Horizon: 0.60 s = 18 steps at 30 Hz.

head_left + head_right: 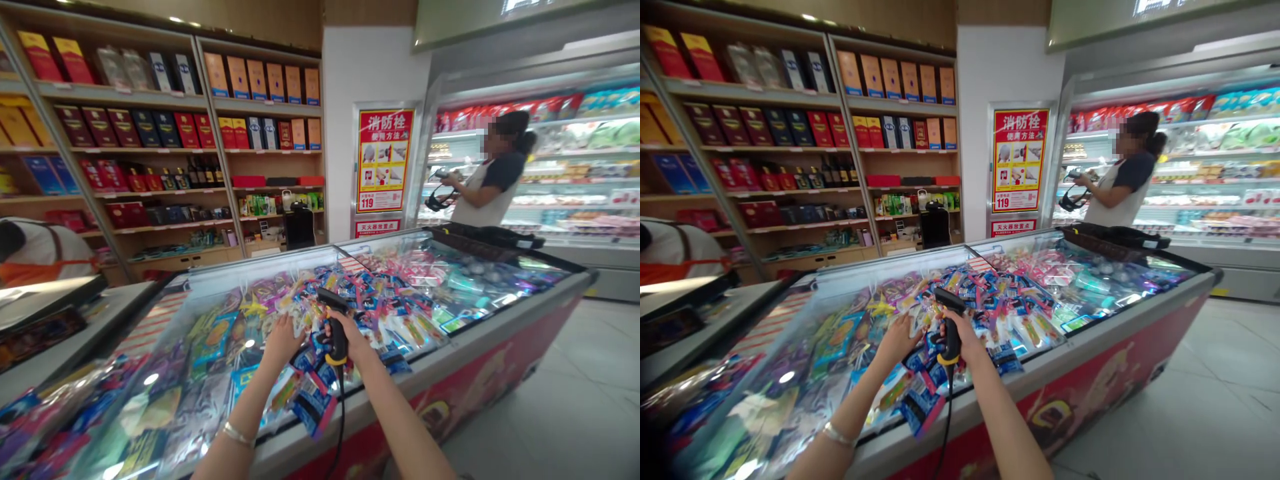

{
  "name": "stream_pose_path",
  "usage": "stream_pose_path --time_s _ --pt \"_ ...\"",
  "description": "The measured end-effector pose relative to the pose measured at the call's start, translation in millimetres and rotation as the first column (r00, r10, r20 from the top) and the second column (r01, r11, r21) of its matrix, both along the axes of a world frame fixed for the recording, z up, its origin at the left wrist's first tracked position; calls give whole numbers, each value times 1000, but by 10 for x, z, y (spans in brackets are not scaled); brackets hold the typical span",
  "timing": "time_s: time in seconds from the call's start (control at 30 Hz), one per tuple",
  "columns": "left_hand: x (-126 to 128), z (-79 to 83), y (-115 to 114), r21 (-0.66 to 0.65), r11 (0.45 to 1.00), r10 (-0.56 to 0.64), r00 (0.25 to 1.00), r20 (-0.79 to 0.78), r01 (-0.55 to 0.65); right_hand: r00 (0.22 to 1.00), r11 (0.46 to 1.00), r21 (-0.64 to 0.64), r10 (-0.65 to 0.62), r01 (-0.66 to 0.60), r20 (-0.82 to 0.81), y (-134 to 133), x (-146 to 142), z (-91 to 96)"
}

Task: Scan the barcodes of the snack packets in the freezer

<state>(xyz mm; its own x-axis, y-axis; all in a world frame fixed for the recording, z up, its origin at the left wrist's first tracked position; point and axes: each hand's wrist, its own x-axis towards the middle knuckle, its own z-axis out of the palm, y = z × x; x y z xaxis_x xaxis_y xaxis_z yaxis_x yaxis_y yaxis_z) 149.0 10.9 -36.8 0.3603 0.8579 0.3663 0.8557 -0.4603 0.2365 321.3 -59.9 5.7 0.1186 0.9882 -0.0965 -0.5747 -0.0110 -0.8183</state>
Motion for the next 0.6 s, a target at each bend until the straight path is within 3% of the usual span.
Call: stream_pose_path --time_s 0.17,0.27,0.43,0.6 --pt "-64 -183 104 96 987 123 990 70 -130 1000 1000 -18 -1 1 -2 -17 -3 -3" --pt "-110 -200 135 106 980 165 985 57 -170 1000 1000 -28 8 -8 -1 -31 -8 9" --pt "-182 -83 84 63 982 178 984 -23 -176 1000 1000 -31 -1 1 7 -43 -20 36" --pt "-242 104 -10 -87 979 176 979 -101 -185 998 1000 22 -20 19 51 -57 -40 91"
